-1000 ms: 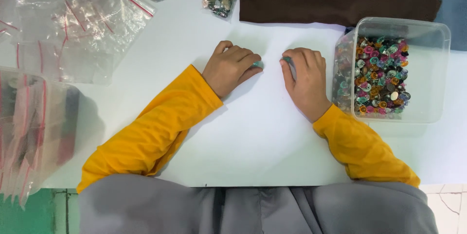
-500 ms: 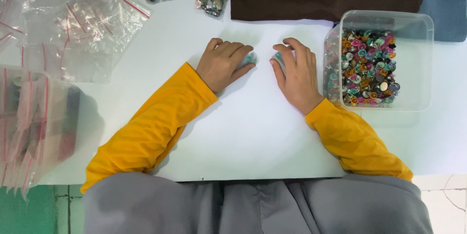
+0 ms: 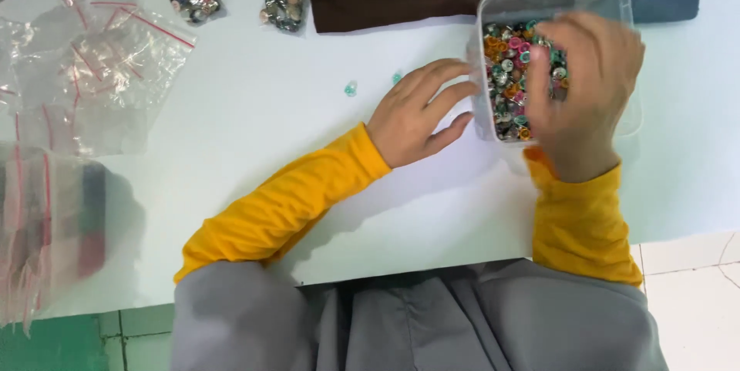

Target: Sorting and bagging small colorful buttons from a plastic container into individual plastic bags.

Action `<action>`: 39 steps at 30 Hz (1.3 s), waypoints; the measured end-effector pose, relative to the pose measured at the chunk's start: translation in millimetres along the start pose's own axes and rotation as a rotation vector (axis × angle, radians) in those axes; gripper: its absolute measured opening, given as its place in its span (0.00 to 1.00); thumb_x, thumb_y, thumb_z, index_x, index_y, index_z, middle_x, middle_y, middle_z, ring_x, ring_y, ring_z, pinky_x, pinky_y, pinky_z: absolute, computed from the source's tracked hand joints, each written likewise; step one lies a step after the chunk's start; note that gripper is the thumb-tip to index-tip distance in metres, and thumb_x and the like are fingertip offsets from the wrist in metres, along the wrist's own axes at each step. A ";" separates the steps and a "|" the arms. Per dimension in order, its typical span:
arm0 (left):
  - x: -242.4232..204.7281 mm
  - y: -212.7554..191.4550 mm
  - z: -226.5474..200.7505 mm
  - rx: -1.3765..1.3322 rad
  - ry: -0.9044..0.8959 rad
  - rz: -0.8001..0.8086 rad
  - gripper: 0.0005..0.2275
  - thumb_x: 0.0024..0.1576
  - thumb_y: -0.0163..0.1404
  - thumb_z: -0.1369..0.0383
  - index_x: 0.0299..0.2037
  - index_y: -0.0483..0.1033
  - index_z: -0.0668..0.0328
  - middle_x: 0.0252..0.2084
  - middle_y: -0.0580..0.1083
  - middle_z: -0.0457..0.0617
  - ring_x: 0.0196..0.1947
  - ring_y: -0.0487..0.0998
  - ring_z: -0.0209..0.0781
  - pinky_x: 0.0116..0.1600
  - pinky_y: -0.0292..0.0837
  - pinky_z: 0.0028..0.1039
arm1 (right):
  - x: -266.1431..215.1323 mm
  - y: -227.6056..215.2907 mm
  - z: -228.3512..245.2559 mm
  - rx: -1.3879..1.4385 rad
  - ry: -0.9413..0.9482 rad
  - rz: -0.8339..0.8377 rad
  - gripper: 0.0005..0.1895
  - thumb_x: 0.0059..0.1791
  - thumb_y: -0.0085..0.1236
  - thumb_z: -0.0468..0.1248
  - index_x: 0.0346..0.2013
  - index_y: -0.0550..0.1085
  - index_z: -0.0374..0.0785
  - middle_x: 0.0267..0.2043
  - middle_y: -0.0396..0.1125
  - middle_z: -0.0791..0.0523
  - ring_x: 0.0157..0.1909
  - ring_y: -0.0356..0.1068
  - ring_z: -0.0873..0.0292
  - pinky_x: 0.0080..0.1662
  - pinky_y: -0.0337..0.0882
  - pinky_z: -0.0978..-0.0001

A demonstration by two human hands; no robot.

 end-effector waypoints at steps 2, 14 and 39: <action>32.2 33.7 4.5 0.042 -0.040 0.052 0.13 0.61 0.57 0.73 0.53 0.71 0.63 0.58 0.69 0.59 0.58 0.74 0.60 0.65 0.73 0.44 | -14.6 18.4 -47.3 0.057 0.057 0.194 0.08 0.61 0.55 0.28 0.53 0.77 0.25 0.51 0.72 0.42 0.52 0.70 0.41 0.53 0.66 0.51; 74.3 207.0 91.7 0.385 -0.402 0.706 0.07 0.53 0.52 0.75 0.36 0.79 0.48 0.37 0.80 0.47 0.37 0.83 0.54 0.37 0.79 0.47 | -87.0 81.5 -114.3 0.288 0.388 0.710 0.24 0.47 0.63 0.32 0.56 0.69 0.30 0.53 0.63 0.46 0.50 0.66 0.42 0.47 0.69 0.49; 57.7 218.1 75.6 0.609 -0.057 0.581 0.06 0.51 0.56 0.72 0.25 0.83 0.46 0.35 0.79 0.45 0.38 0.78 0.50 0.43 0.72 0.41 | -108.3 60.5 -144.8 0.219 0.584 0.422 0.09 0.52 0.56 0.32 0.47 0.77 0.37 0.33 0.72 0.55 0.32 0.72 0.54 0.41 0.70 0.59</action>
Point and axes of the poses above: each hand's wrist, its own x-axis towards the middle knuckle, its own y-axis out of the palm, z = x × y, the point moved 8 cm from there along x, towards the middle knuckle
